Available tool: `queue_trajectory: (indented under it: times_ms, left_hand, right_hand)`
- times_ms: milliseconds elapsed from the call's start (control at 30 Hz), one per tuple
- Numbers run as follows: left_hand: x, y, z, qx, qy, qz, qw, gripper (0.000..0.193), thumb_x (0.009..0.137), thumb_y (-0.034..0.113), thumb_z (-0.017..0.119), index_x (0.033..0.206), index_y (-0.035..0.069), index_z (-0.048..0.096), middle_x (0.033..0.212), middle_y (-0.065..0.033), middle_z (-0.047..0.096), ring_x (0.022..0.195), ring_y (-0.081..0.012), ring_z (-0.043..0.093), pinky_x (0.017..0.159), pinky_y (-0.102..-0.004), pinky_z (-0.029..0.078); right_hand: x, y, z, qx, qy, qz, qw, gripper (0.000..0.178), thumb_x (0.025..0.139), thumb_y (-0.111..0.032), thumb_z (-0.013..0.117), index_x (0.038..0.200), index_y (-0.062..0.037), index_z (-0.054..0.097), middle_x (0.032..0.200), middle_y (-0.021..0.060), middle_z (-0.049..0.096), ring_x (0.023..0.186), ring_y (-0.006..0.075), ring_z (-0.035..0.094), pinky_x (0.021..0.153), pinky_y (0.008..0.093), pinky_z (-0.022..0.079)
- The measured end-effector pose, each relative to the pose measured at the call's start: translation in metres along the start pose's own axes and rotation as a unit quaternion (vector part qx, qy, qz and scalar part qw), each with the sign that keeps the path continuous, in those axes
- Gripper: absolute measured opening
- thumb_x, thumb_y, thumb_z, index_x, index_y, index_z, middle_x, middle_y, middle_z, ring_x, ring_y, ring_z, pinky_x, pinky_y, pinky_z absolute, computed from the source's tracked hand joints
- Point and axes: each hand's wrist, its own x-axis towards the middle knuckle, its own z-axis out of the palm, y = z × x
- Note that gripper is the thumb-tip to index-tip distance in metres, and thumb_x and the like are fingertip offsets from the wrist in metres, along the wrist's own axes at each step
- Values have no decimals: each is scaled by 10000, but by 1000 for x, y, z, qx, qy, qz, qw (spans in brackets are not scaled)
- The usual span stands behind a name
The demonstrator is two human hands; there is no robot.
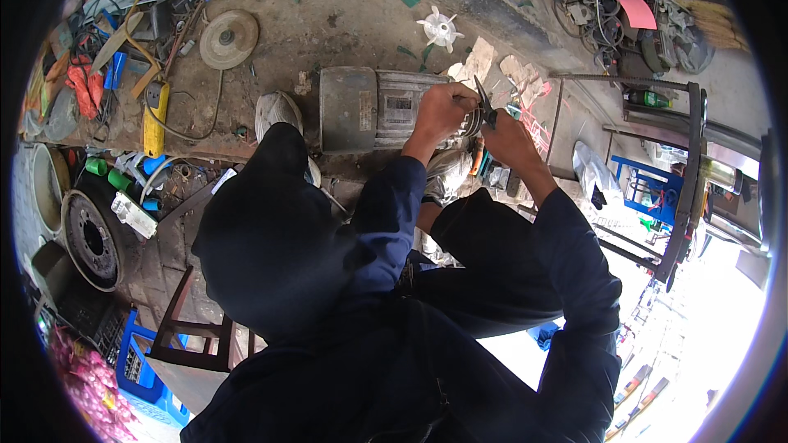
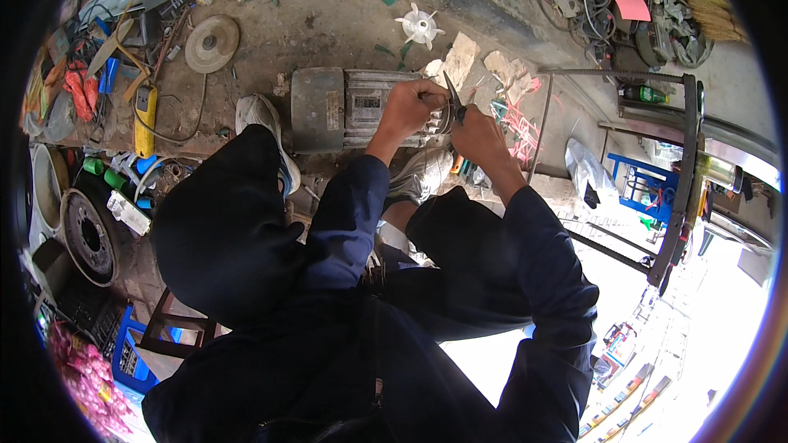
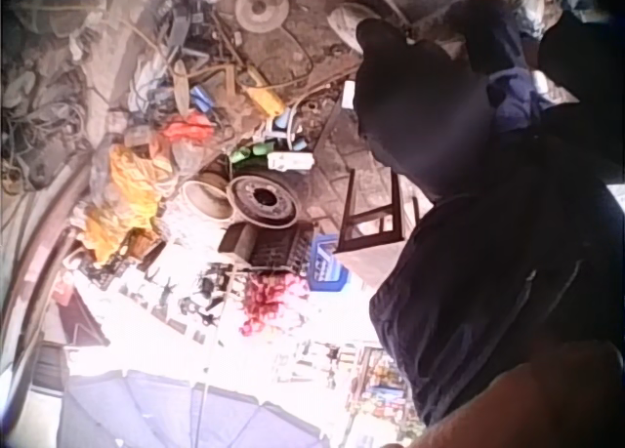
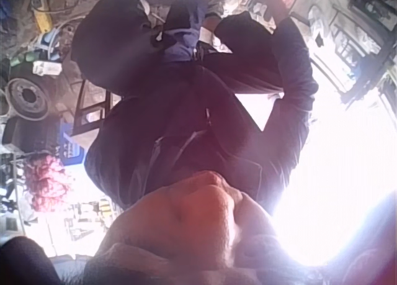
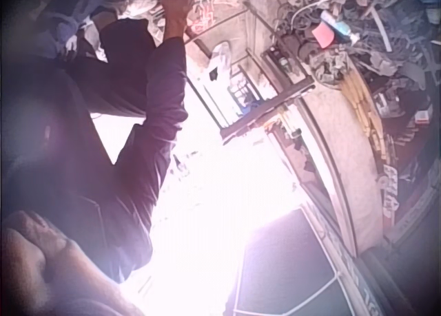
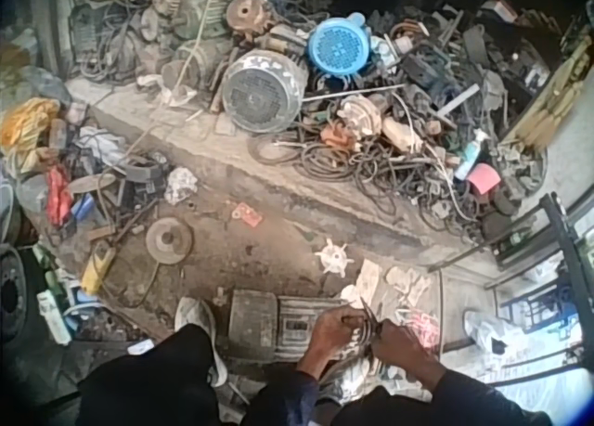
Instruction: The person sits on the floor and uses a screwdriver to adjust components inside an electric motor. They repeatedly insert and turn the screwdriver in the motor's terminal box while handling wires.
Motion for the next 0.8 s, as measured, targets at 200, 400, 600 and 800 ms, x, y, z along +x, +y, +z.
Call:
queue_trajectory:
  times_ms: [200, 400, 600, 800]
  left_hand:
    - [-1, 3, -1, 4, 3, 7, 1000, 142, 960, 69, 755, 1069, -1, 811, 893, -81, 792, 780, -97, 682, 690, -286, 533]
    - [-1, 2, -1, -6, 3, 9, 1000, 134, 945, 66, 770, 1056, 8, 816, 848, -51, 767, 740, -83, 635, 673, -282, 509]
    - [-1, 2, -1, 2, 5, 2, 1000, 126, 940, 66, 778, 1046, 11, 818, 823, -35, 751, 725, -74, 612, 662, -280, 497]
    - [0, 1, 0, -6, 3, 7, 1000, 129, 941, 65, 781, 1048, 0, 814, 830, -42, 754, 729, -78, 617, 664, -281, 501]
  right_hand:
    - [-1, -2, -1, 2, -10, -3, 1000, 482, 960, -295, 640, 1226, 104, 597, 1140, 400, 687, 1141, 550, 657, 1013, 572, 514]
    - [-4, -3, -4, -10, -16, -8, 1000, 478, 970, -293, 633, 1229, 107, 591, 1141, 397, 689, 1144, 545, 659, 1015, 571, 511]
    - [-5, -6, -5, -11, -13, -8, 1000, 471, 972, -291, 637, 1223, 105, 593, 1147, 396, 687, 1149, 541, 658, 1020, 570, 509]
    - [-3, -4, -3, -16, -4, -9, 1000, 450, 962, -272, 629, 1215, 99, 600, 1130, 395, 692, 1130, 548, 665, 1016, 578, 513]
